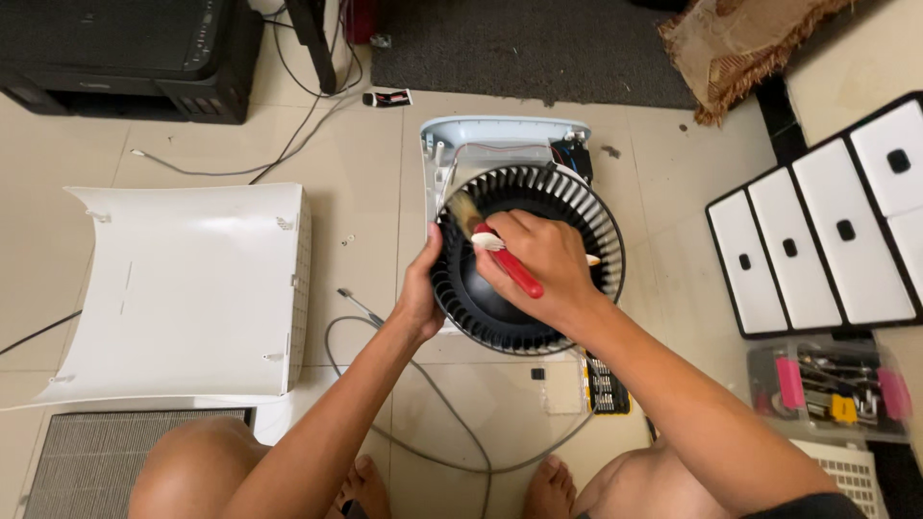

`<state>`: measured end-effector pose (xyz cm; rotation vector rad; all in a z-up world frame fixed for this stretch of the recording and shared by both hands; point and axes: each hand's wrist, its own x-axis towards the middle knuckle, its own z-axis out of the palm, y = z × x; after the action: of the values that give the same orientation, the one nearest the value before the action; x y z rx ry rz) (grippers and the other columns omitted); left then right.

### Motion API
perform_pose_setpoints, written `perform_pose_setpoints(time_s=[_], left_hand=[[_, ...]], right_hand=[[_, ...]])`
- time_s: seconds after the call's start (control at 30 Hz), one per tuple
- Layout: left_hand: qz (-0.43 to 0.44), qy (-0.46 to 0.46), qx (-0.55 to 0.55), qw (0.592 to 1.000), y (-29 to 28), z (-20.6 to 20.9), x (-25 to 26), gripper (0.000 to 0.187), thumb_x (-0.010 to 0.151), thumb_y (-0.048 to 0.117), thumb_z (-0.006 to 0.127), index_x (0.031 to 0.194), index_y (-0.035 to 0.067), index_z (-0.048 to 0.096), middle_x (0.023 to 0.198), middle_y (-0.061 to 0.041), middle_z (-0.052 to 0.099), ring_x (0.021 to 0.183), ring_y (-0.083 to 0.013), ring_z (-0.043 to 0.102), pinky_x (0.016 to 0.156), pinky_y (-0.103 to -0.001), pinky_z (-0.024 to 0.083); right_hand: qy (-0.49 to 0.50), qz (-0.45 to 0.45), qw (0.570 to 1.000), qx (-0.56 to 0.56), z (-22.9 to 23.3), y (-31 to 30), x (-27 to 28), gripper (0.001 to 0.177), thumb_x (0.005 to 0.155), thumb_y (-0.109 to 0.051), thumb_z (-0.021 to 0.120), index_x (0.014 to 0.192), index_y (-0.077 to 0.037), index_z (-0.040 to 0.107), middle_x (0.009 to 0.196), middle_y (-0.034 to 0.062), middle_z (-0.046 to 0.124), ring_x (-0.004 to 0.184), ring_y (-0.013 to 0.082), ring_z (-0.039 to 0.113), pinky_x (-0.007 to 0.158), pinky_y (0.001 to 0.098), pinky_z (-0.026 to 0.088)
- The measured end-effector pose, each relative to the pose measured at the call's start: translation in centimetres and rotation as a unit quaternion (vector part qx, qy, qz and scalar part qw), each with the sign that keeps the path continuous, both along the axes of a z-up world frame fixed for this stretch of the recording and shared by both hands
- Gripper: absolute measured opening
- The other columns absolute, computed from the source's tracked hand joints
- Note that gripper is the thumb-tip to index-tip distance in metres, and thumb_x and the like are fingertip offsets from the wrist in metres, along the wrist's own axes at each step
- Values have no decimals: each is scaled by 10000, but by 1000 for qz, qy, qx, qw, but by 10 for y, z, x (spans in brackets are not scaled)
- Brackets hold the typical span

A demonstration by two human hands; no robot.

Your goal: The person cleans a black fan blade with a brush, then uses a screwdriver to loosen and remove a screw from the fan's central hub. The person places the cleaned blade aside and continues to unscrew the hub.

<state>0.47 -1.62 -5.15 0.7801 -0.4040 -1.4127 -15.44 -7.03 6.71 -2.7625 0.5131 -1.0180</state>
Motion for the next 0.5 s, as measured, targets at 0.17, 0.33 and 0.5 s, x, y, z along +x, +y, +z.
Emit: perform_pose_setpoints(time_s=[0.17, 0.33, 0.5], left_hand=[[2, -35, -23, 999, -1, 3, 0, 735, 963, 639, 465, 1420, 68, 532, 1351, -126, 638, 1234, -258, 626, 1046, -418, 507], [-4, -65, -28, 998, 2, 7, 1, 697, 959, 611, 467, 1391, 69, 538, 1330, -97, 652, 1214, -223, 637, 1033, -393, 513], [34, -173, -50, 983, 3, 10, -1, 647, 1028, 549, 527, 1349, -13, 546, 1253, -128, 632, 1144, -212, 609, 998, -379, 504]], right_hand=[[24, -9, 999, 43, -9, 1, -3, 234, 837, -200, 775, 1016, -66, 706, 812, 110, 677, 669, 336, 670, 577, 425, 522], [-42, 8, 997, 69, -2, 4, 0, 234, 900, -215, 748, 1070, -58, 714, 874, 121, 697, 706, 335, 684, 602, 408, 539], [-3, -41, 991, 129, 5, -1, -5, 220, 826, -236, 768, 923, -39, 747, 760, 139, 696, 654, 360, 677, 587, 422, 538]])
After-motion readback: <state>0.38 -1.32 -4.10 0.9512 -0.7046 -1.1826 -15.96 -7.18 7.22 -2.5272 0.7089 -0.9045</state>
